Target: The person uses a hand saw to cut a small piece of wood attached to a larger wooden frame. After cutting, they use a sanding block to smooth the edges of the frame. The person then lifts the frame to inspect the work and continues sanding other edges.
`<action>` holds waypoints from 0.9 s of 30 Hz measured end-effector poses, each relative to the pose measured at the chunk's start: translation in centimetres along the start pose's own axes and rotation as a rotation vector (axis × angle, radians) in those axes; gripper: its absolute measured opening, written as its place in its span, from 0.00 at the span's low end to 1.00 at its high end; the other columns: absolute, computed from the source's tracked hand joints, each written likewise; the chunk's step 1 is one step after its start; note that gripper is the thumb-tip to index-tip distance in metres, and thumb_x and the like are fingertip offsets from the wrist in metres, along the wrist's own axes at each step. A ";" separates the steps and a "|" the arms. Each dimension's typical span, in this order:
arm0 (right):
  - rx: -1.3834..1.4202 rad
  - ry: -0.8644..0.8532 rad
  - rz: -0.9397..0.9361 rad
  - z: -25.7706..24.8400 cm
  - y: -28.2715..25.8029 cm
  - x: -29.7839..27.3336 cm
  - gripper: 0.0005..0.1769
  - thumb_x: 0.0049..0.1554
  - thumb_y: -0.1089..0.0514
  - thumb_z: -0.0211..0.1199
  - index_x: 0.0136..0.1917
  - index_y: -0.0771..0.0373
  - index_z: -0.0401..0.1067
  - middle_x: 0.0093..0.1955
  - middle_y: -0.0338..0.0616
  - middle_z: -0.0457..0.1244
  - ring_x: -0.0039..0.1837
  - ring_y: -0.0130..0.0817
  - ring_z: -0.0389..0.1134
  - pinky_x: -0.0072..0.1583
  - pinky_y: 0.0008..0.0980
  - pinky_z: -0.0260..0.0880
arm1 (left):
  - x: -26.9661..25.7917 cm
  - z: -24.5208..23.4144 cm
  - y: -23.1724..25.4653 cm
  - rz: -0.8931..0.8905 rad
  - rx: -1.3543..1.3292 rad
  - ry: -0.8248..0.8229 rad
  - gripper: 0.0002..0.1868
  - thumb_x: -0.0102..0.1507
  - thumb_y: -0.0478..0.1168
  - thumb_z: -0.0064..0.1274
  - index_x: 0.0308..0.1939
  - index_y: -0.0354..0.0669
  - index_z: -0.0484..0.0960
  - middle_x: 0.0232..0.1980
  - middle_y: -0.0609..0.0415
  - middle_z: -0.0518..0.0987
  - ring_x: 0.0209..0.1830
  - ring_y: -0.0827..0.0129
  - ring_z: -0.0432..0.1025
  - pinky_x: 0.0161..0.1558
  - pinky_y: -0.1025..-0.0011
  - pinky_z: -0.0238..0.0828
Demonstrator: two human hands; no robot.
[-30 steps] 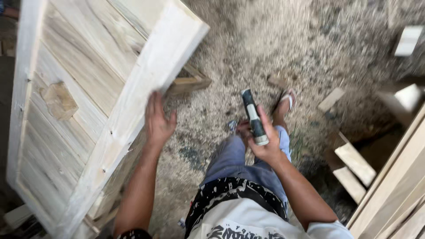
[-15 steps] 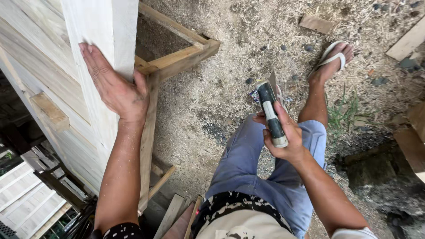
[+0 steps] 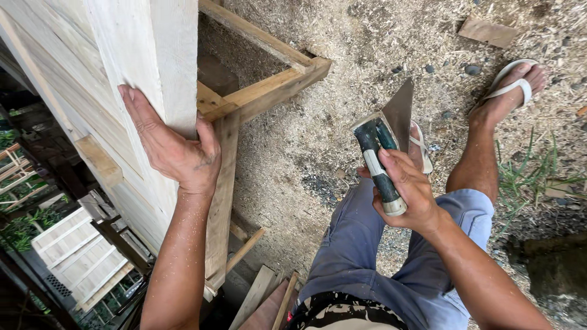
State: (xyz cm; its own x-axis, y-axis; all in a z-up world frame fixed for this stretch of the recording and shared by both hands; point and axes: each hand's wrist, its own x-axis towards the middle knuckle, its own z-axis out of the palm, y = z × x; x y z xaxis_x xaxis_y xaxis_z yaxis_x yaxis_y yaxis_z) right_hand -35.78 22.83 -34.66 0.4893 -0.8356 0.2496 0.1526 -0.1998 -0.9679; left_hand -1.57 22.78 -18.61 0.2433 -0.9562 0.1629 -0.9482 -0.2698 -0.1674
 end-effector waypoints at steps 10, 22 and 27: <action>0.087 0.011 0.045 1.4 2.0 -2.3 0.51 0.41 0.75 0.62 0.78 0.73 0.51 0.56 0.55 0.70 0.60 0.48 0.73 0.71 0.53 0.66 | -0.6 0.6 -0.9 0.006 -0.032 0.008 0.40 0.74 0.39 0.54 0.83 0.30 0.49 0.82 0.33 0.54 0.86 0.46 0.52 0.83 0.59 0.47; 0.132 0.029 0.072 3.3 3.6 -4.0 0.53 0.39 0.75 0.63 0.78 0.73 0.51 0.56 0.53 0.71 0.60 0.46 0.74 0.71 0.53 0.66 | -0.8 0.6 -0.9 -0.013 0.030 -0.019 0.42 0.77 0.47 0.53 0.83 0.29 0.46 0.83 0.33 0.52 0.86 0.45 0.50 0.84 0.58 0.47; 0.093 0.040 0.054 3.5 3.7 -4.0 0.51 0.40 0.75 0.63 0.77 0.73 0.53 0.55 0.53 0.71 0.58 0.46 0.74 0.69 0.53 0.67 | -0.6 0.9 -1.2 0.007 0.021 0.004 0.42 0.76 0.47 0.54 0.83 0.29 0.47 0.82 0.33 0.53 0.86 0.44 0.51 0.84 0.58 0.46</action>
State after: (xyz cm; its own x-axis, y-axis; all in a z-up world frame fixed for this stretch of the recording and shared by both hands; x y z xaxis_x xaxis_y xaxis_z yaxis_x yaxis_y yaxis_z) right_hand -34.19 27.25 -39.11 0.4645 -0.8640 0.1943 0.2074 -0.1072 -0.9724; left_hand -0.45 23.55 -19.35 0.2357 -0.9576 0.1655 -0.9455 -0.2653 -0.1885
